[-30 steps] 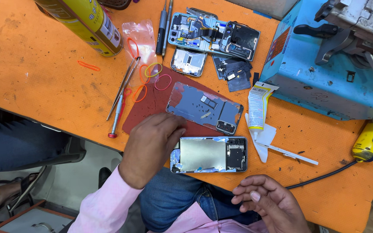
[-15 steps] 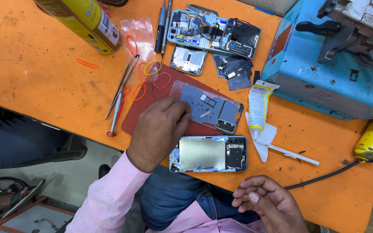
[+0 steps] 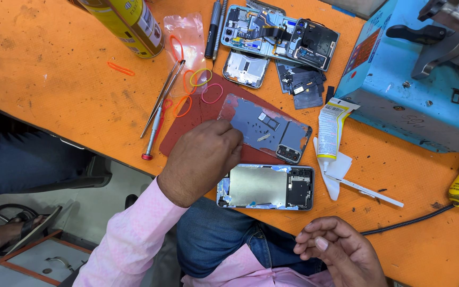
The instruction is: The person assembles internal components of a mobile phone by hand and using tools, including placing the motherboard and daughterboard into the frame and using a screwdriver and tweezers to secure parts.
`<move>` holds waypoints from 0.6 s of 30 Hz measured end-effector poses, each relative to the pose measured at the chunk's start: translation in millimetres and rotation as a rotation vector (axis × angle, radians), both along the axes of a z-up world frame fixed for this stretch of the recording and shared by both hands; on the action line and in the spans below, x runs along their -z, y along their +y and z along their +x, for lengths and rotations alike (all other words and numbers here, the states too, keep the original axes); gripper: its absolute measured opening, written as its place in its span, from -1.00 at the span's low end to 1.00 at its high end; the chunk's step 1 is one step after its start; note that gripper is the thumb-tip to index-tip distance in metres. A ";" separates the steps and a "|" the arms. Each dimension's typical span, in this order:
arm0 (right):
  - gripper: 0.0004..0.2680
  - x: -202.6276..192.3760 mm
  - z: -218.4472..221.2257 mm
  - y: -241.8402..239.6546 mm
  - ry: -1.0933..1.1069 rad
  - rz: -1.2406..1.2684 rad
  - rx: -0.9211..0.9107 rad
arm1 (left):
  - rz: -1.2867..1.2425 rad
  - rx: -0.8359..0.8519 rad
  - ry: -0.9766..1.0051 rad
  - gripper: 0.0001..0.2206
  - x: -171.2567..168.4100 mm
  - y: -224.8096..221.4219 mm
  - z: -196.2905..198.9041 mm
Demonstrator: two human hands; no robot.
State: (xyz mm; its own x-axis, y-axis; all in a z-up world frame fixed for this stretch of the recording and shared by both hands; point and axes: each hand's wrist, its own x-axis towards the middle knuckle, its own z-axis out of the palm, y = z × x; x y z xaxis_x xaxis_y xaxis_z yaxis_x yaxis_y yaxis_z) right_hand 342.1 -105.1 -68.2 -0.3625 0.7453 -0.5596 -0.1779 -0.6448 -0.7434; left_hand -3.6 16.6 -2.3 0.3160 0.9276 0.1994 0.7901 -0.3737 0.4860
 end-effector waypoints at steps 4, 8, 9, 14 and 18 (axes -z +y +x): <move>-0.80 -4.2 1.0 0.9 -0.048 0.026 0.039 | 0.025 -0.039 -0.115 -0.91 -0.6 2.6 2.3; -0.81 -13.0 -1.1 5.8 -0.130 0.120 0.122 | 0.047 -0.026 -0.180 -0.92 3.1 6.6 4.4; -0.82 -14.8 -1.5 7.9 -0.138 0.153 0.143 | 0.050 -0.015 -0.185 -0.91 4.0 7.5 4.5; -0.84 -24.4 -6.1 18.6 -0.177 0.295 0.224 | 0.092 -0.041 -0.184 -0.87 -0.2 5.3 2.2; -0.80 -38.4 -14.8 29.5 -0.409 0.355 0.142 | -0.011 -0.066 -0.223 -0.80 -22.2 -16.8 -9.6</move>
